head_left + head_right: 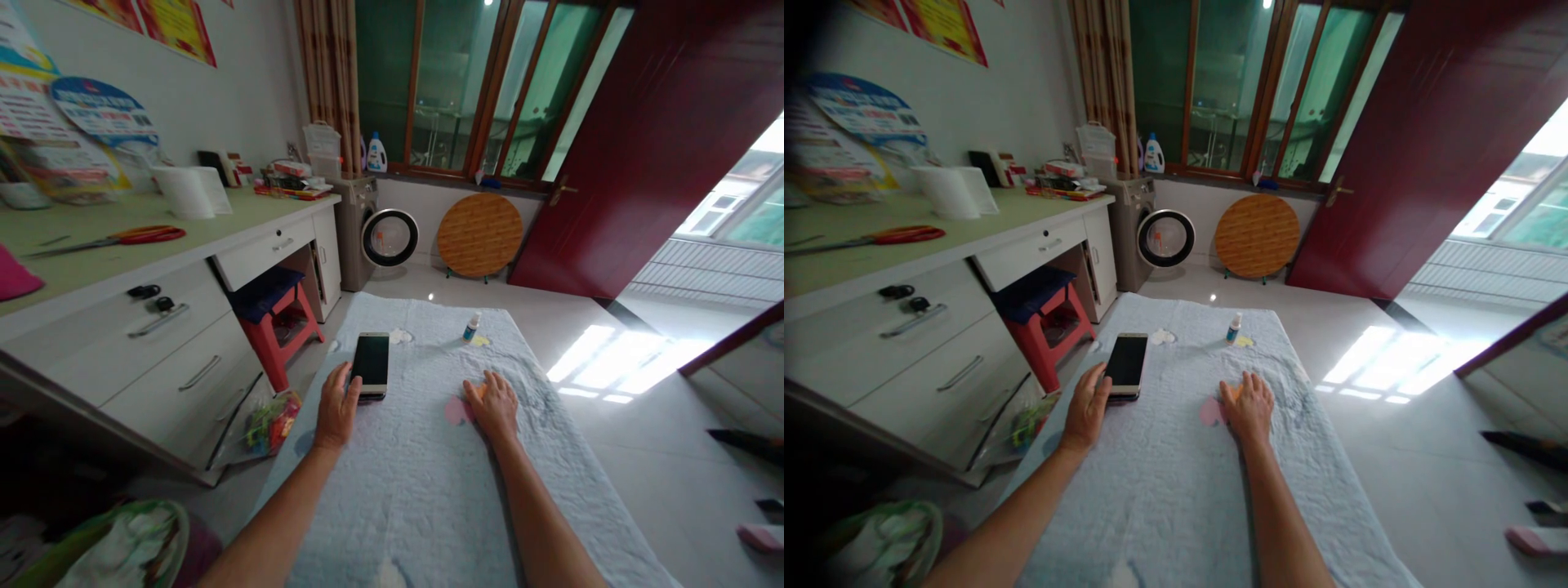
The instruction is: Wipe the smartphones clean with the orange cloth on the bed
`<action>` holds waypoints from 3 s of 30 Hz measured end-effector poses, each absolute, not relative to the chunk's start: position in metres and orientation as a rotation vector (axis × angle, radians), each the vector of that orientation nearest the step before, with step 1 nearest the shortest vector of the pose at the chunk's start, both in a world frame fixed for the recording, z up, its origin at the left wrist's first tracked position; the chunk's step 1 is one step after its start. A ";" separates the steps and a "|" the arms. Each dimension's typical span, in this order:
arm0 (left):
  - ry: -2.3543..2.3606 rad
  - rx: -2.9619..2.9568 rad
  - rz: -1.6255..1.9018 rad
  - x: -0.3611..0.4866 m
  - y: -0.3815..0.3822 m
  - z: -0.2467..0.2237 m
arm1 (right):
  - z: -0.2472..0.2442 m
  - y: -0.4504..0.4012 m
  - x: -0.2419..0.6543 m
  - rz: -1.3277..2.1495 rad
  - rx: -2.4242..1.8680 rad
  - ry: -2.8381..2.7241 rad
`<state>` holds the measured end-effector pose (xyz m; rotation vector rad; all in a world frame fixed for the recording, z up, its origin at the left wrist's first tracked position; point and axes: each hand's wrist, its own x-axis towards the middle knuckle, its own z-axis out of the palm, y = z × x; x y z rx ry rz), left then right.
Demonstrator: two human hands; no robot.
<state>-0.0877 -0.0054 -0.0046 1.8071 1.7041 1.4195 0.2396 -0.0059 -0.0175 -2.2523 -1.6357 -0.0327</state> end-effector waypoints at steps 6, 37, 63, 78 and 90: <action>2.003 1.939 1.225 -0.067 -0.004 0.025 | -0.011 -0.010 0.232 -0.101 -2.234 -1.700; 1.881 2.103 1.306 -0.014 -0.030 0.082 | 0.002 -0.018 0.222 -0.125 -2.155 -1.770; 1.950 2.247 0.865 0.054 -0.047 0.031 | -0.003 -0.015 0.225 -0.120 -2.171 -1.749; 2.142 1.979 1.121 -0.040 -0.003 0.012 | 0.001 -0.016 0.224 -0.091 -2.188 -1.765; 2.059 1.794 1.287 -0.034 -0.018 0.012 | -0.002 -0.015 0.224 -0.090 -2.191 -1.746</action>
